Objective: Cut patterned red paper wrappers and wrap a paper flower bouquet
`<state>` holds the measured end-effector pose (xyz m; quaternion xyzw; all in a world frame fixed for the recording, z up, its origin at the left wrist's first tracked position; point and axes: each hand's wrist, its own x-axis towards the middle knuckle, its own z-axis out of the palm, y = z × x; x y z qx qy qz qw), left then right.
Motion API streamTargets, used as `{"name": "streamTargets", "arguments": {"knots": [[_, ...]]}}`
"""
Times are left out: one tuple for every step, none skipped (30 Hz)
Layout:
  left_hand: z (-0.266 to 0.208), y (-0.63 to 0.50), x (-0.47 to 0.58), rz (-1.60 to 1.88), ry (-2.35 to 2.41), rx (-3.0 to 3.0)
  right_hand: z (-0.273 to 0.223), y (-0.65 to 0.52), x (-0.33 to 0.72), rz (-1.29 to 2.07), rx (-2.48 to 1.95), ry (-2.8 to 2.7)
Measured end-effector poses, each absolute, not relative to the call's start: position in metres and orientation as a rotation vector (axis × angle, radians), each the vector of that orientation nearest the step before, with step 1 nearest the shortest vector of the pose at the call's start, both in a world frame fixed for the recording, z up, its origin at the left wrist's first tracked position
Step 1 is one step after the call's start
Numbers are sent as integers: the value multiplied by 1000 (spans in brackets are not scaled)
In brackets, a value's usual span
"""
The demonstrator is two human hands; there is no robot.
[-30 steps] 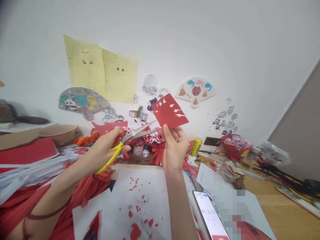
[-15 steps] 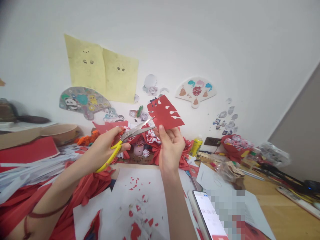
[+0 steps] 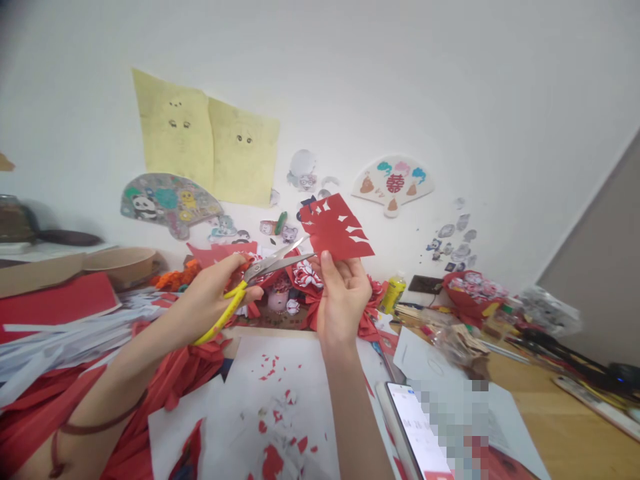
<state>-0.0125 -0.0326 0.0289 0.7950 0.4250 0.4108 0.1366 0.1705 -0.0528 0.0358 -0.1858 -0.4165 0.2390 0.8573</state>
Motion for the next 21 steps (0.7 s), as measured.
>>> {"name": "streamTargets", "arguments": {"knots": [[29, -32, -12, 1192, 1224, 2301, 36, -53, 170, 510, -386, -881], [29, -32, -12, 1197, 1217, 2301, 35, -53, 169, 515, -388, -891], [28, -32, -12, 1202, 1214, 2302, 35, -53, 168, 519, -395, -906], [29, -32, -12, 1210, 1216, 2303, 35, -53, 167, 526, -407, -925], [29, -31, -11, 1219, 1218, 2306, 35, -53, 166, 537, -420, -946], [29, -31, -11, 1229, 1222, 2309, 35, -54, 165, 555, -427, -963], [29, -31, -11, 1237, 1227, 2311, 35, -54, 164, 576, -427, -976], [30, -30, -11, 1243, 1231, 2311, 34, -54, 163, 600, -422, -984], [30, -30, -11, 1246, 1227, 2307, 34, -54, 162, 623, -413, -989], [30, -30, -11, 1244, 1221, 2301, 34, -54, 161, 644, -405, -992], [30, -31, -11, 1241, 1218, 2294, 33, -54, 160, 660, -400, -993], [30, -31, -11, 1239, 1216, 2289, 32, -53, 159, 674, -401, -995], [30, -31, -11, 1239, 1214, 2286, 32, -53, 159, 686, -408, -996], [30, -32, -11, 1243, 1213, 2285, 31, -53, 159, 697, -418, -997], [30, -32, -11, 1248, 1213, 2285, 31, -54, 158, 708, -428, -998], [30, -32, -10, 1253, 1214, 2285, 30, -54, 158, 719, -438, -1000], [30, -33, -10, 1258, 1213, 2282, 30, -54, 158, 729, -446, -1001], [30, -33, -9, 1261, 1214, 2279, 30, -54, 158, 736, -453, -1001], [30, -33, -9, 1264, 1216, 2274, 29, -53, 158, 741, -458, -1003], [30, -33, -9, 1269, 1217, 2268, 29, -53, 158, 745, -463, -1008], [30, -33, -8, 1274, 1213, 2264, 28, -53, 158, 748, -468, -1016]]}}
